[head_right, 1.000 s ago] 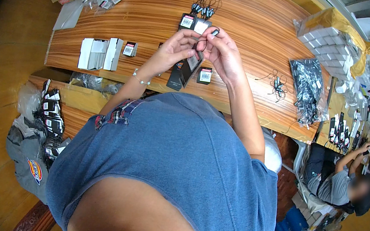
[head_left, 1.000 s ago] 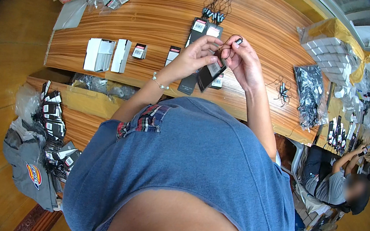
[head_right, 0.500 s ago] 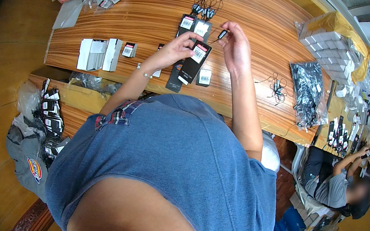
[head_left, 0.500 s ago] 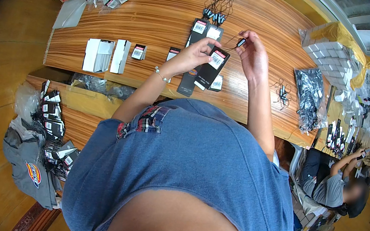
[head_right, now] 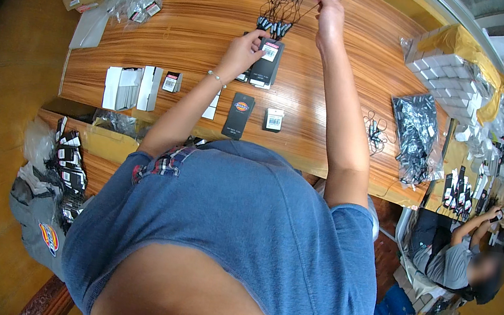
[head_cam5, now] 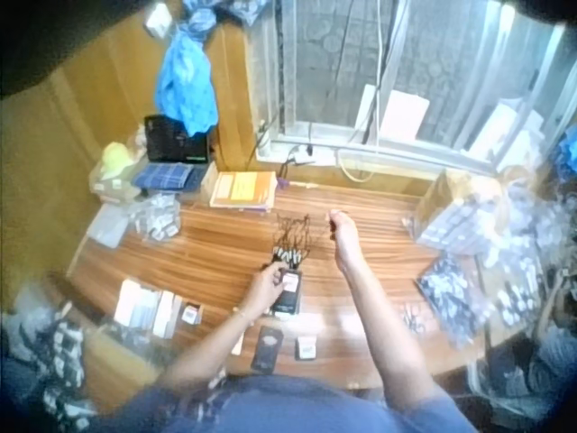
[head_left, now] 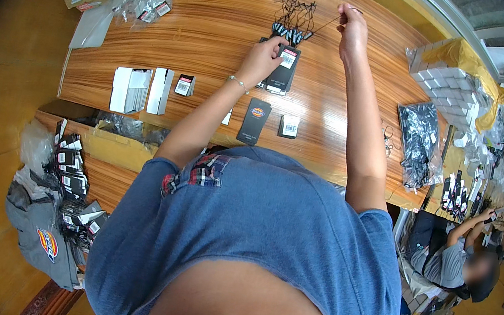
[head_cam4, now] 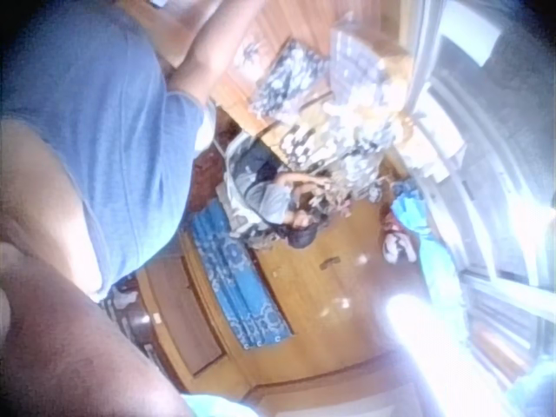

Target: The person sits at a wooden table and repeatedly picks up small black boxes and thin black wires. They attach the wires to the boxes and place the assembled items on the table. The person handles the components by hand without using any tools.

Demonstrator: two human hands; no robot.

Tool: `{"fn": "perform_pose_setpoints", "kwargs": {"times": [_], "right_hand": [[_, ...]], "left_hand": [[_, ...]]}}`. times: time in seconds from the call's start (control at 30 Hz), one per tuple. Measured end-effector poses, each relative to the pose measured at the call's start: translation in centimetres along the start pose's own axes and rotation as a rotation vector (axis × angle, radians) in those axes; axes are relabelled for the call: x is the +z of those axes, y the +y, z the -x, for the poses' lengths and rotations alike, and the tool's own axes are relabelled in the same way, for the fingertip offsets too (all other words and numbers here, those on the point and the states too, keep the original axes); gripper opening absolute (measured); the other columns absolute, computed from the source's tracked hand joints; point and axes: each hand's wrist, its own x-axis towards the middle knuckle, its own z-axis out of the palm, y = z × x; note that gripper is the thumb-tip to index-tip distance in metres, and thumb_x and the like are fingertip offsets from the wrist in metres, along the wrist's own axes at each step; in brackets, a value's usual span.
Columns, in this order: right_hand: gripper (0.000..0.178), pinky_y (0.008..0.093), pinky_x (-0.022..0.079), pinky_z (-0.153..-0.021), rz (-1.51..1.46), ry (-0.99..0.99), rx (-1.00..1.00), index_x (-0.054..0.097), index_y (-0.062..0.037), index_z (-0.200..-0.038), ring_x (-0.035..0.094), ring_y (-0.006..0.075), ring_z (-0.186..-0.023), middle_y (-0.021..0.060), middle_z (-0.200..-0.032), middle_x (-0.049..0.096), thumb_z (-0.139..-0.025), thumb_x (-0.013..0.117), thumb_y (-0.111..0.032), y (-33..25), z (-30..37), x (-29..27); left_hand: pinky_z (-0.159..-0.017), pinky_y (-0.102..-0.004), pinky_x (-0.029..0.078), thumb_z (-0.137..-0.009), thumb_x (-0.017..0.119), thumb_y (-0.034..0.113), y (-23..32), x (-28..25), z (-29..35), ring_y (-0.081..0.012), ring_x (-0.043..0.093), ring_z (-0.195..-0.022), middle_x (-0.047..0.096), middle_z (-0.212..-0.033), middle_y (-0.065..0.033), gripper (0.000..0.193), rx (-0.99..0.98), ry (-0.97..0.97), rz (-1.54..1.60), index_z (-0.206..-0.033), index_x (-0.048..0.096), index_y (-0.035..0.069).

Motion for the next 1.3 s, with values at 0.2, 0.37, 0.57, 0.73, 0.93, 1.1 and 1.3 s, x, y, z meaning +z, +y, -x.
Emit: {"fn": "perform_pose_setpoints", "kwargs": {"times": [0.2, 0.37, 0.57, 0.73, 0.93, 1.1, 1.3], "right_hand": [[0.028, 0.0267, 0.035, -0.075, 0.193, -0.223, 0.025, 0.061, -0.0023, -0.071, 0.046, 0.0155, -0.075, 0.0034, -0.075, 0.056, -0.086, 0.049, -0.022, 2.2, -3.0, 2.3], [0.027, 0.0244, 0.027, -0.048, 0.412, -0.385, 0.137, 0.059, -0.0117, -0.076, 0.034, 0.0077, -0.052, -0.0060, -0.057, 0.041, -0.089, 0.044, -0.030, 5.9, -6.8, 3.5], [0.020, 0.0253, 0.036, -0.047, 0.397, -0.390, 0.406, 0.059, -0.0089, -0.084, 0.048, 0.0092, -0.050, 0.0004, -0.067, 0.058, -0.089, 0.047, -0.023, 9.4, -10.9, 2.6], [0.030, 0.0269, 0.041, -0.056, 0.280, -0.194, 0.244, 0.047, -0.0080, -0.115, 0.055, 0.0109, -0.064, 0.0029, -0.081, 0.062, -0.088, 0.049, -0.021, 7.7, -8.0, 2.4], [0.023, 0.0285, 0.048, -0.067, 0.420, -0.489, -0.042, 0.056, -0.0003, -0.104, 0.060, 0.0134, -0.078, 0.0070, -0.089, 0.063, -0.084, 0.058, -0.011, 5.6, 3.5, -1.9], [0.028, 0.0315, 0.045, -0.069, 0.869, -0.693, 0.004, 0.060, -0.0038, -0.093, 0.054, 0.0200, -0.076, 0.0085, -0.081, 0.057, -0.072, 0.071, -0.020, 8.3, 13.7, -5.5], [0.033, 0.0355, 0.044, -0.073, 0.938, -0.559, -0.323, 0.063, -0.0062, -0.092, 0.052, 0.0261, -0.081, 0.0089, -0.081, 0.056, -0.064, 0.075, -0.020, 10.3, 18.0, -7.1]], "left_hand": [[-0.084, -0.0380, 0.040, -0.068, 0.069, 0.012, -0.3, -0.2, -0.3, -0.0283, 0.046, -0.093, 0.053, -0.095, -0.0082, 0.035, 0.236, 0.124, -0.387, -0.103, 0.062, 0.012], [-0.089, -0.0376, 0.036, -0.073, 0.068, 0.017, 0.0, -0.7, 0.9, -0.0292, 0.043, -0.099, 0.050, -0.104, -0.0099, 0.042, 0.169, 0.167, -0.289, -0.112, 0.057, 0.011], [-0.091, -0.0391, 0.036, -0.074, 0.067, 0.021, -2.0, -2.6, 5.2, -0.0292, 0.042, -0.102, 0.050, -0.108, -0.0108, 0.040, 0.078, 0.188, -0.307, -0.110, 0.056, 0.009], [-0.093, -0.0379, 0.035, -0.071, 0.070, 0.029, -1.6, -4.4, 9.6, -0.0255, 0.042, -0.103, 0.051, -0.107, -0.0061, 0.042, 0.124, -0.135, -0.352, -0.108, 0.059, 0.011], [-0.094, -0.0396, 0.033, -0.055, 0.081, 0.025, -1.3, -3.6, 11.4, -0.0251, 0.041, -0.103, 0.047, -0.112, -0.0043, 0.067, 0.164, -0.256, -0.497, -0.116, 0.054, 0.011], [-0.090, -0.0405, 0.036, -0.054, 0.081, 0.021, -2.5, -2.7, 11.6, -0.0267, 0.042, -0.104, 0.047, -0.109, -0.0058, 0.059, 0.143, -0.230, -0.509, -0.106, 0.056, 0.011], [-0.090, -0.0409, 0.037, -0.057, 0.079, 0.015, -1.4, -2.8, 12.1, -0.0270, 0.043, -0.104, 0.047, -0.106, -0.0072, 0.056, 0.227, -0.186, -0.523, -0.105, 0.052, 0.009]]}}
